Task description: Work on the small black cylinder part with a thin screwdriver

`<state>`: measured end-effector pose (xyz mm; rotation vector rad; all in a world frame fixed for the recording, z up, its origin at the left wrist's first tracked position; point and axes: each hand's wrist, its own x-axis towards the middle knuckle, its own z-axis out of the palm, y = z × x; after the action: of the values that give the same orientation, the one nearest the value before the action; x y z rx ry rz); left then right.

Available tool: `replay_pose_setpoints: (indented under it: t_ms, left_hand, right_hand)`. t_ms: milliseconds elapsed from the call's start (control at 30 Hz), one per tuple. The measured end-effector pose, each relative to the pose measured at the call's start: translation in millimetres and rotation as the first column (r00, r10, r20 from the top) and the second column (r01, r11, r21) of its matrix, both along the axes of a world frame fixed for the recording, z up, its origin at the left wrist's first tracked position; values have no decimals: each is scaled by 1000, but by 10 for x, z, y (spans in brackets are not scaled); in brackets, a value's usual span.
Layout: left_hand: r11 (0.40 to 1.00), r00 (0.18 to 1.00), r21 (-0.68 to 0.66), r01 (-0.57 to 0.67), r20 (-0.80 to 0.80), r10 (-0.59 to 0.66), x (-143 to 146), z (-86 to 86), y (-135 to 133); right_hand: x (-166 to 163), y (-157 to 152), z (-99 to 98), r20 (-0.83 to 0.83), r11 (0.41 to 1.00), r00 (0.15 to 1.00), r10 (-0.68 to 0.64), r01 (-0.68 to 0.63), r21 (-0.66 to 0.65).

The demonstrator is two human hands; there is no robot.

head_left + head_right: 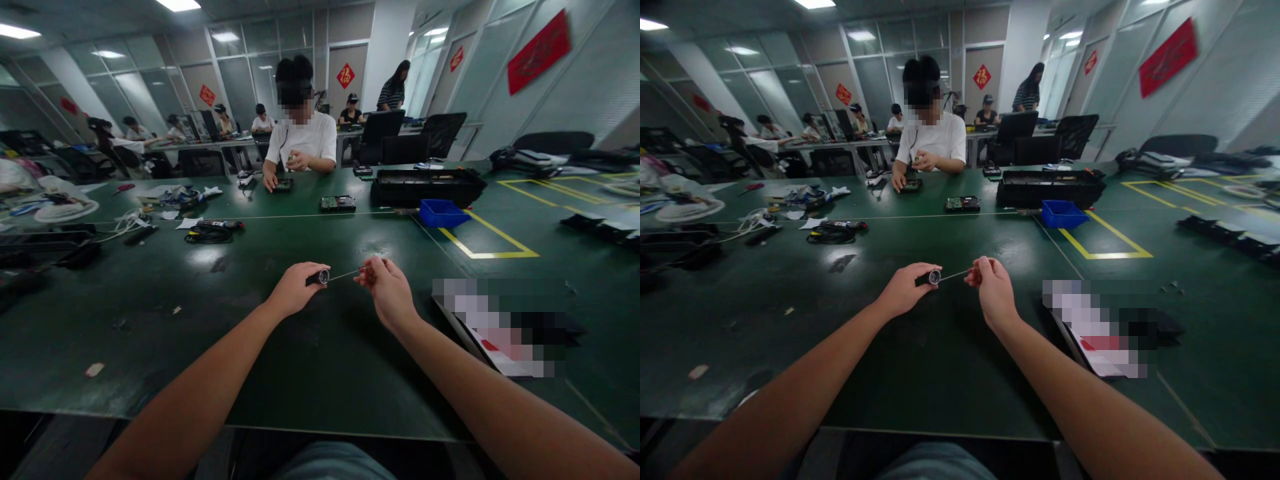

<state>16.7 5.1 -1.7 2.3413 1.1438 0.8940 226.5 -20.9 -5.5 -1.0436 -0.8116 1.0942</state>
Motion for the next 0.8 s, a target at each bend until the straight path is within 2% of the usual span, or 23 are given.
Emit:
replay_pose_setpoints:
  t_ms: [133,400,500,600,800]
  left_hand:
    - [1000,1000,-8,-5,6,5,3,-12,-7]
    - [998,1000,-53,-19,10,20,19,24,-68]
    - [998,1000,-58,-30,-4,29,13,14,-64]
    - [998,999,-57,-33,-10,33,3,-6,-50]
    - [998,999,-56,-40,3,40,0,-9,-53]
  right_hand:
    - [8,-17,-2,113,996,993,-21,11,92]
    - [24,-46,5,329,988,944,13,-62,140]
    - [30,-78,53,461,982,887,-22,-68,178]
    - [32,-123,119,598,984,796,-91,-20,176]
    - [30,-158,189,666,986,731,-146,51,160]
